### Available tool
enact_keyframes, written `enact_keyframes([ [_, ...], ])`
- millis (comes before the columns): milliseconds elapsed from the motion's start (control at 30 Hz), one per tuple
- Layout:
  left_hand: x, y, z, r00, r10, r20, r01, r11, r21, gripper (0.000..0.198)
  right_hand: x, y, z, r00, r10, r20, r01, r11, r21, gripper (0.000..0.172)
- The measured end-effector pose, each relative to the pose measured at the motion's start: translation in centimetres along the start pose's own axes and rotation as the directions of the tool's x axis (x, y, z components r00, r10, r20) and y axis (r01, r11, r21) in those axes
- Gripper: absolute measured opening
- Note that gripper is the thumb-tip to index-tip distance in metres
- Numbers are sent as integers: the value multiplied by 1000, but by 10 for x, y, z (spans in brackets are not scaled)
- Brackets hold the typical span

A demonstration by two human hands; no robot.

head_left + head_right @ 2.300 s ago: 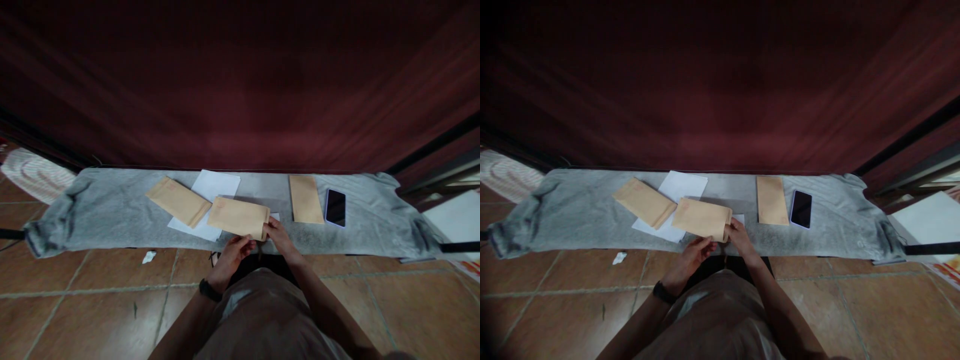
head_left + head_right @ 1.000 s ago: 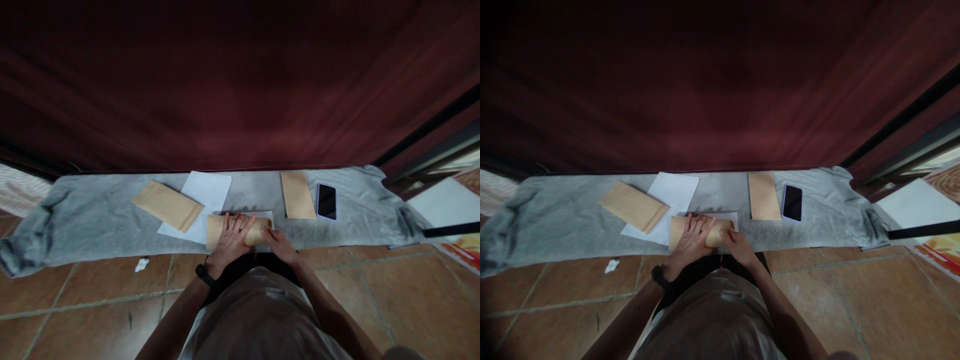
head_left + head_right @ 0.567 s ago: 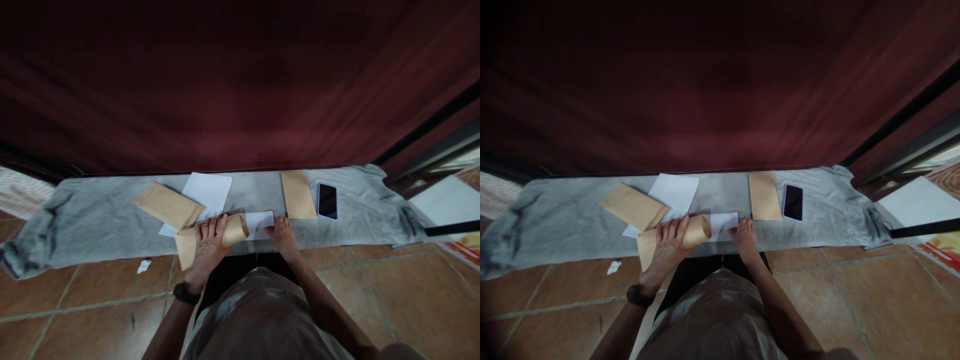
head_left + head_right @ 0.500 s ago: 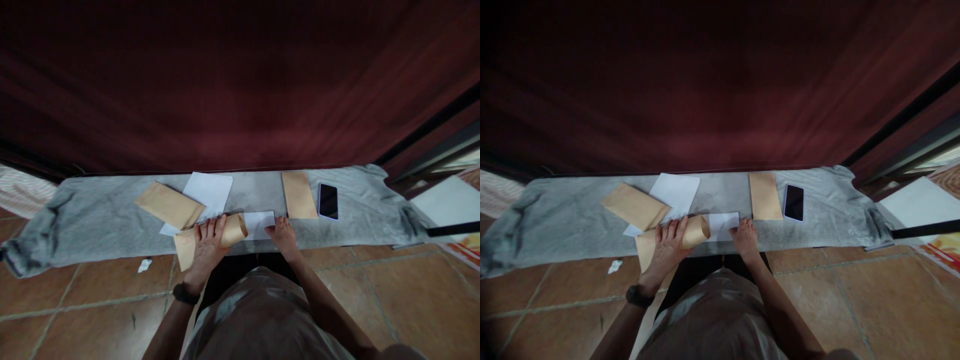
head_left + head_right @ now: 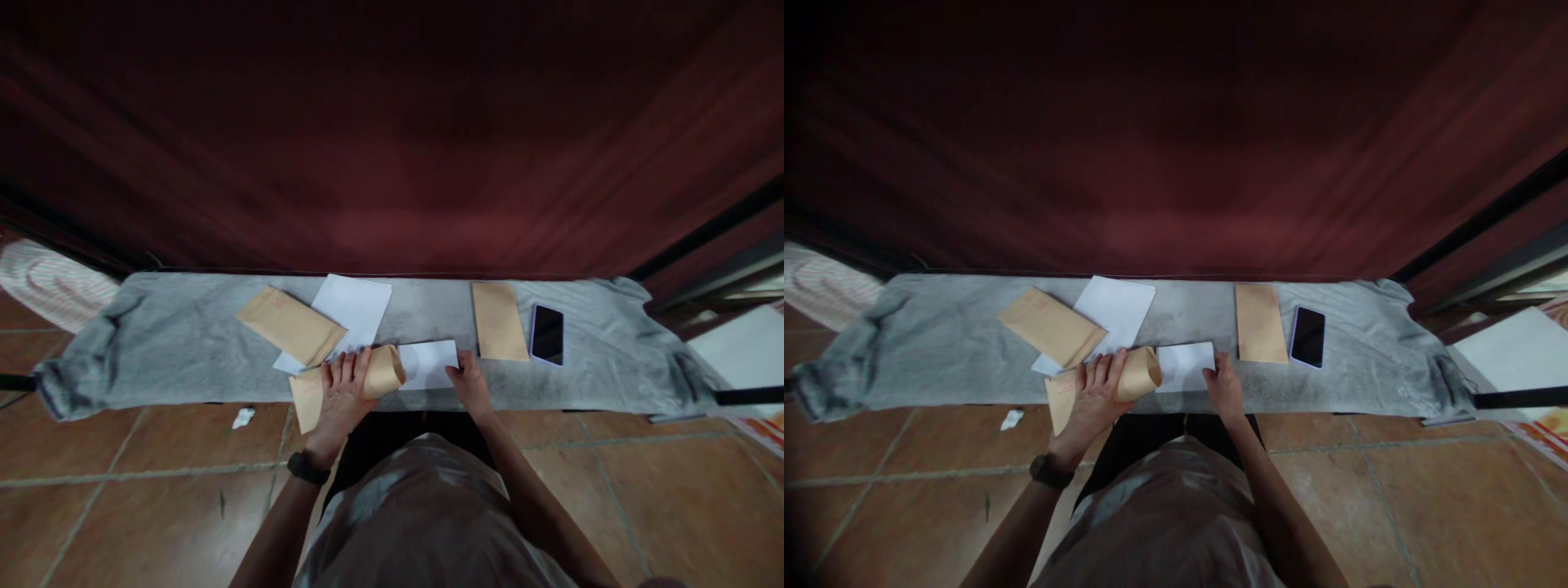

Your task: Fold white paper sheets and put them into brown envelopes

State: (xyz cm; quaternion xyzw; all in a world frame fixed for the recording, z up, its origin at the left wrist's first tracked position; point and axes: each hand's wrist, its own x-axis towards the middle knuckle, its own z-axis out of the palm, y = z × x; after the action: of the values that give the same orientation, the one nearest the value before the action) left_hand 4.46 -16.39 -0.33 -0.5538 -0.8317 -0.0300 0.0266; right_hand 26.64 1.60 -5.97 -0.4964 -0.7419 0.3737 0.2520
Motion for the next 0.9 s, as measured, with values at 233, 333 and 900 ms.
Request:
enact_keyframes([
  [233,0,-1,6,1000,-17,11,17,998,-62,114,4,3,-33,998,46,-51,-22,917,398,32],
  [333,2,2,6,1000,0,-9,-1,996,-89,115,0,-3,-33,998,40,-56,-9,884,468,31],
  [900,15,21,-5,994,91,-58,-93,995,-32,102,5,1,-40,991,-58,120,32,978,205,36],
])
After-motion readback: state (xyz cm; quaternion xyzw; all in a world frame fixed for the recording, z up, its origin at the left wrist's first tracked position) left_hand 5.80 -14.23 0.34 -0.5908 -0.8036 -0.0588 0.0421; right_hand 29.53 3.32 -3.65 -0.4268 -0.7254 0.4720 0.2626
